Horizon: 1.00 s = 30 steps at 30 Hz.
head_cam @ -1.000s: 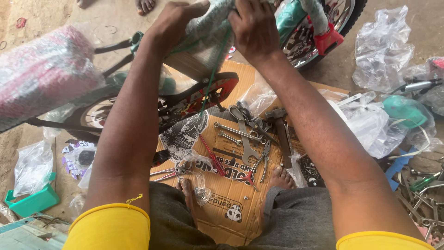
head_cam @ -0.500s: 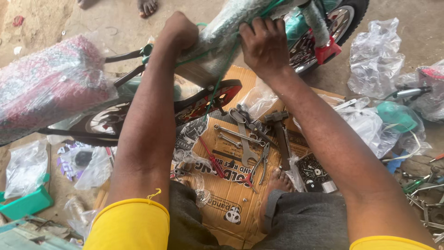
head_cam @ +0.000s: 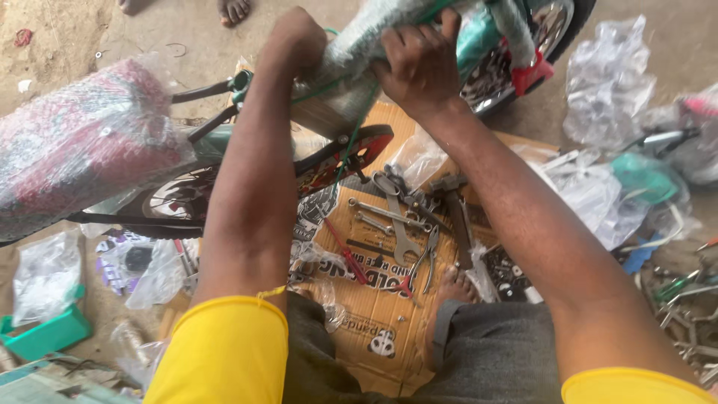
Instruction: The person uses a screwdriver to tighten bolts on a bicycle frame and removes protective packaging. They then move to a second bicycle, remove bubble wrap and zip ties, and adjust the handlebars and brake cables.
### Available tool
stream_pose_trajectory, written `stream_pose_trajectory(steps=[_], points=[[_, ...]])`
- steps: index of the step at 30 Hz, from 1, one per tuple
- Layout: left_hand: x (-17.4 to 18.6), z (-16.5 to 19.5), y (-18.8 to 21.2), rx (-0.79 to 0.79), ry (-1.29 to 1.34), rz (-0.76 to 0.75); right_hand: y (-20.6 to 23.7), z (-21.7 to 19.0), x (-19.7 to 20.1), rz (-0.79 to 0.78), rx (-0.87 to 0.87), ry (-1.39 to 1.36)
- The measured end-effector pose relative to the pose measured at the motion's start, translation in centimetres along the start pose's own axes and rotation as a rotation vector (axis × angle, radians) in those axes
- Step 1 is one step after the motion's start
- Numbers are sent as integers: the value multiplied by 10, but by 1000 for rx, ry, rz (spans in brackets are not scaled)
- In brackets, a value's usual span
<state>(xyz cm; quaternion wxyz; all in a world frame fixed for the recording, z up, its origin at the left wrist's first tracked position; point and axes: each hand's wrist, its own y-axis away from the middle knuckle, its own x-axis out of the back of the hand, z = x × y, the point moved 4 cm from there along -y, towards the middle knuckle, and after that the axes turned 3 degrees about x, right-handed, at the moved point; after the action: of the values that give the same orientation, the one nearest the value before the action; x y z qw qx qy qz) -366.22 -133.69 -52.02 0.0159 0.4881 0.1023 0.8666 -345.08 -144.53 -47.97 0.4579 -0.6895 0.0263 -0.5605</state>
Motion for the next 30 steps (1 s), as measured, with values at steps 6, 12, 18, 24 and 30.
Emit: stream_pose_trajectory(steps=[6, 12, 18, 24, 30], points=[[-5, 3, 9, -43, 92, 1, 20, 0, -1, -76, 44, -16], [0, 2, 27, -15, -32, 37, 35, 2, -8, -89, 83, 32], [-3, 7, 19, -344, -285, -105, 21, -1, 2, -142, 41, 76], [-20, 11, 15, -522, -466, -100, 14, -16, 10, -3, 45, 86], [-21, 14, 17, -463, -341, -137, 14, -15, 7, -16, -81, -22]])
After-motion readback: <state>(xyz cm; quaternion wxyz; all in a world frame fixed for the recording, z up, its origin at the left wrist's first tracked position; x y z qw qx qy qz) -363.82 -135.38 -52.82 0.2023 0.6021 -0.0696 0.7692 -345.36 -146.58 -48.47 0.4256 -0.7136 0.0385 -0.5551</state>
